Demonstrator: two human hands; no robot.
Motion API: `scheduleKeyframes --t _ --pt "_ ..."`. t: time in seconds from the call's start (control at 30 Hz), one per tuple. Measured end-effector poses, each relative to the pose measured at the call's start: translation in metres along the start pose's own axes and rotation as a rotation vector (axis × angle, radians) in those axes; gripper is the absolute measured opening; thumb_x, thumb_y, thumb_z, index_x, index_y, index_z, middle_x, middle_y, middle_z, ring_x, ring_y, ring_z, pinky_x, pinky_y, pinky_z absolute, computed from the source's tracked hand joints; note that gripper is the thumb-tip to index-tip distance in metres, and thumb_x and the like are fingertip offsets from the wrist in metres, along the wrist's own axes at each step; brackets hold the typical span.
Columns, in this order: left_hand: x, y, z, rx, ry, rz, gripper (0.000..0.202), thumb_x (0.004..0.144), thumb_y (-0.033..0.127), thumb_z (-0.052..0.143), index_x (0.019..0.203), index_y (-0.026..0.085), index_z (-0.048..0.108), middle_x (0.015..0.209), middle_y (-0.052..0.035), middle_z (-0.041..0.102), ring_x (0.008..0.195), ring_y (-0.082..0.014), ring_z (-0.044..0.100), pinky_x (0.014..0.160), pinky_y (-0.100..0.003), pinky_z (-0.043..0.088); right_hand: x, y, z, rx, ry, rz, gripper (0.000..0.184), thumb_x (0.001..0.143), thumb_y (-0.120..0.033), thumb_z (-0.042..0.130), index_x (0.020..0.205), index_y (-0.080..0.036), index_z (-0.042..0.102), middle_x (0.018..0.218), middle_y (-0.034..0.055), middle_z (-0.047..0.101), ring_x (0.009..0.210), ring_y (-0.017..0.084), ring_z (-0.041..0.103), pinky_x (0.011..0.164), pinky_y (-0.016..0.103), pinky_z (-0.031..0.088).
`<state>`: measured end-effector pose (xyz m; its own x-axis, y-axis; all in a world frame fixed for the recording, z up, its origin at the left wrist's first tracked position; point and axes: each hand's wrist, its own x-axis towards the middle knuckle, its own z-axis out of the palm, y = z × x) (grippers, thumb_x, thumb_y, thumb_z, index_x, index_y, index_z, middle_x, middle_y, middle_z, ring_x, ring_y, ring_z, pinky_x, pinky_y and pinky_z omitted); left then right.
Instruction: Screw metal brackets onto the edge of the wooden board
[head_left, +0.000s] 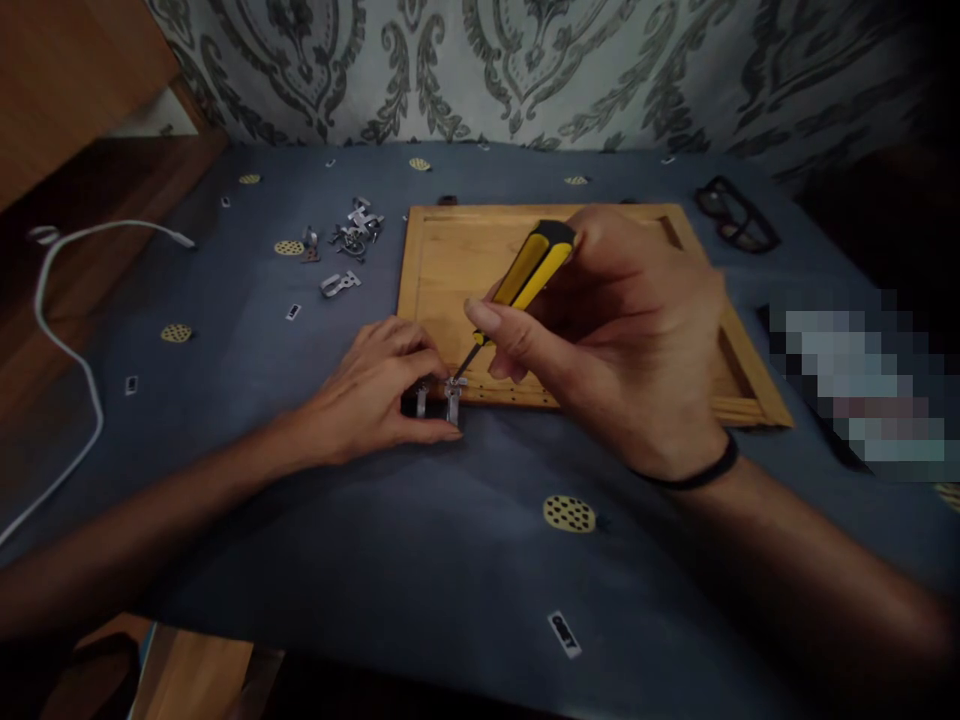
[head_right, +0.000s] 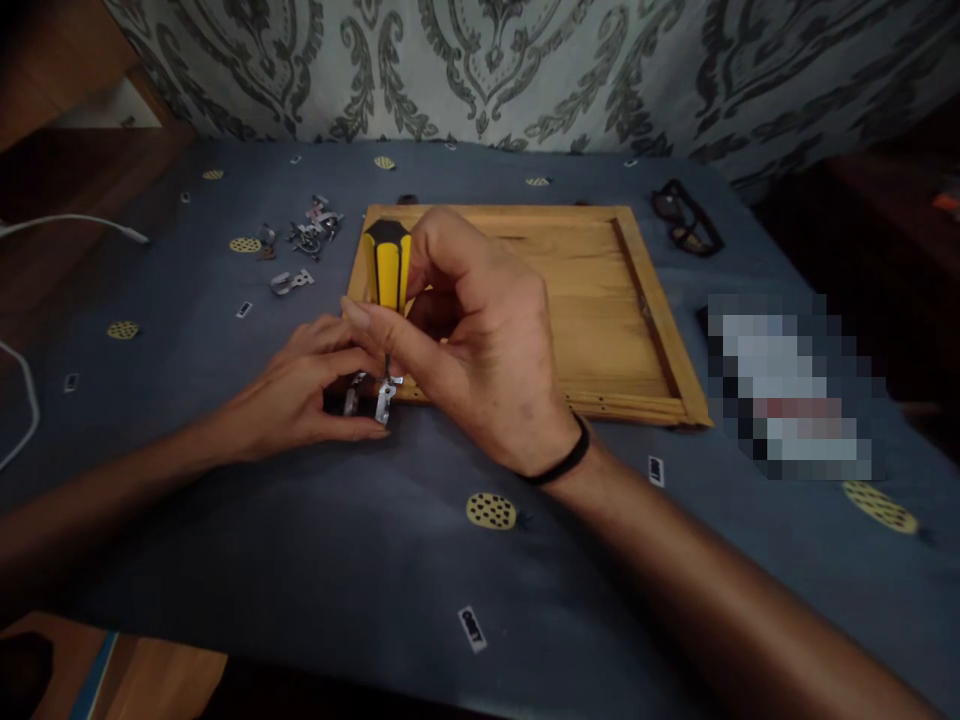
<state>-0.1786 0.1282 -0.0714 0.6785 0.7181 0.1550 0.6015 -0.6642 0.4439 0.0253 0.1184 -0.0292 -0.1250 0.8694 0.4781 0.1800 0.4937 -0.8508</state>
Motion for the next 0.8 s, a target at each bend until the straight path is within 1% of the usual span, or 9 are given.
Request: scheduleKeyframes --t 0.17,0.27,0.4,0.47,0.5,0.6,0.63,0.7,0.8 --pt "0.0 0.001 0.001 0.015 0.007 -0.005 0.04 0.08 0.054 0.08 0.1 0.021 0.07 0.113 -0.0062 0.066 0.11 -0.027 0.056 0.095 -0.041 0.042 -0.001 0.004 0.002 0.033 -0.02 0.032 0.046 0.07 -0.051 0.089 0.071 -0.027 0.051 0.07 -0.0039 0.061 0.05 0.013 0.058 0.042 0.032 0.047" --pt "0.0 0.001 0.001 0.011 0.011 0.001 0.041 0.081 0.054 0.08 0.101 0.02 0.071 0.113 -0.0068 0.065 0.109 -0.0271 0.056 0.095 -0.042 0.042 -0.002 0.005 0.002 0.029 -0.016 0.029 0.046 0.07 -0.051 0.09 0.071 -0.026 0.051 0.069 -0.0045 0.06 0.05 0.012 0.057 0.043 0.03 0.046" --pt "0.0 0.0 0.001 0.005 0.015 0.006 0.041 0.081 0.054 0.079 0.103 0.021 0.071 0.114 -0.0068 0.065 0.112 -0.0278 0.056 0.098 -0.043 0.041 0.0 0.005 0.0 0.016 -0.033 0.031 0.046 0.068 -0.046 0.092 0.071 -0.025 0.051 0.07 -0.0047 0.059 0.052 0.012 0.058 0.043 0.028 0.045" --pt "0.0 0.0 0.001 0.008 0.009 -0.001 0.041 0.081 0.054 0.08 0.103 0.021 0.071 0.115 -0.0067 0.065 0.114 -0.028 0.056 0.099 -0.043 0.041 0.003 0.003 -0.004 0.018 -0.088 0.056 0.042 0.069 -0.044 0.092 0.075 -0.025 0.055 0.072 -0.0044 0.061 0.053 0.012 0.06 0.044 0.028 0.048" --pt "0.0 0.0 0.001 0.012 0.006 -0.004 0.041 0.081 0.055 0.08 0.103 0.021 0.071 0.115 -0.0067 0.065 0.114 -0.028 0.056 0.099 -0.043 0.041 0.004 0.002 -0.006 0.028 -0.134 0.067 0.038 0.071 -0.044 0.091 0.079 -0.024 0.059 0.073 -0.0042 0.062 0.054 0.012 0.061 0.046 0.027 0.05" --pt "0.0 0.001 0.0 0.014 0.002 0.0 0.042 0.08 0.056 0.08 0.102 0.021 0.071 0.115 -0.0067 0.065 0.114 -0.028 0.056 0.099 -0.043 0.041 0.009 -0.001 -0.012 0.087 -0.294 0.077 0.025 0.084 -0.044 0.08 0.092 -0.024 0.067 0.075 -0.0033 0.068 0.059 0.013 0.067 0.054 0.027 0.057" --pt "0.0 0.001 0.0 0.011 0.005 0.003 0.041 0.081 0.055 0.08 0.102 0.021 0.071 0.115 -0.0066 0.065 0.114 -0.0278 0.056 0.099 -0.043 0.041 0.009 -0.002 -0.013 0.103 -0.32 0.07 0.023 0.086 -0.043 0.078 0.093 -0.024 0.069 0.075 -0.0032 0.069 0.06 0.013 0.068 0.056 0.027 0.057" --pt "-0.001 0.001 0.0 0.007 0.013 0.004 0.041 0.081 0.054 0.08 0.103 0.021 0.071 0.114 -0.0065 0.065 0.113 -0.0276 0.056 0.099 -0.043 0.041 0.009 -0.001 -0.012 0.103 -0.307 0.05 0.022 0.085 -0.042 0.08 0.087 -0.023 0.068 0.072 -0.0039 0.067 0.058 0.012 0.067 0.052 0.026 0.055" --pt "-0.001 0.0 0.0 0.005 0.017 0.0 0.04 0.08 0.053 0.081 0.102 0.02 0.071 0.113 -0.007 0.065 0.111 -0.0279 0.057 0.099 -0.044 0.042 0.005 0.0 -0.006 0.041 -0.165 0.002 0.036 0.073 -0.041 0.09 0.07 -0.023 0.059 0.063 -0.0062 0.057 0.048 0.01 0.055 0.042 0.025 0.044"
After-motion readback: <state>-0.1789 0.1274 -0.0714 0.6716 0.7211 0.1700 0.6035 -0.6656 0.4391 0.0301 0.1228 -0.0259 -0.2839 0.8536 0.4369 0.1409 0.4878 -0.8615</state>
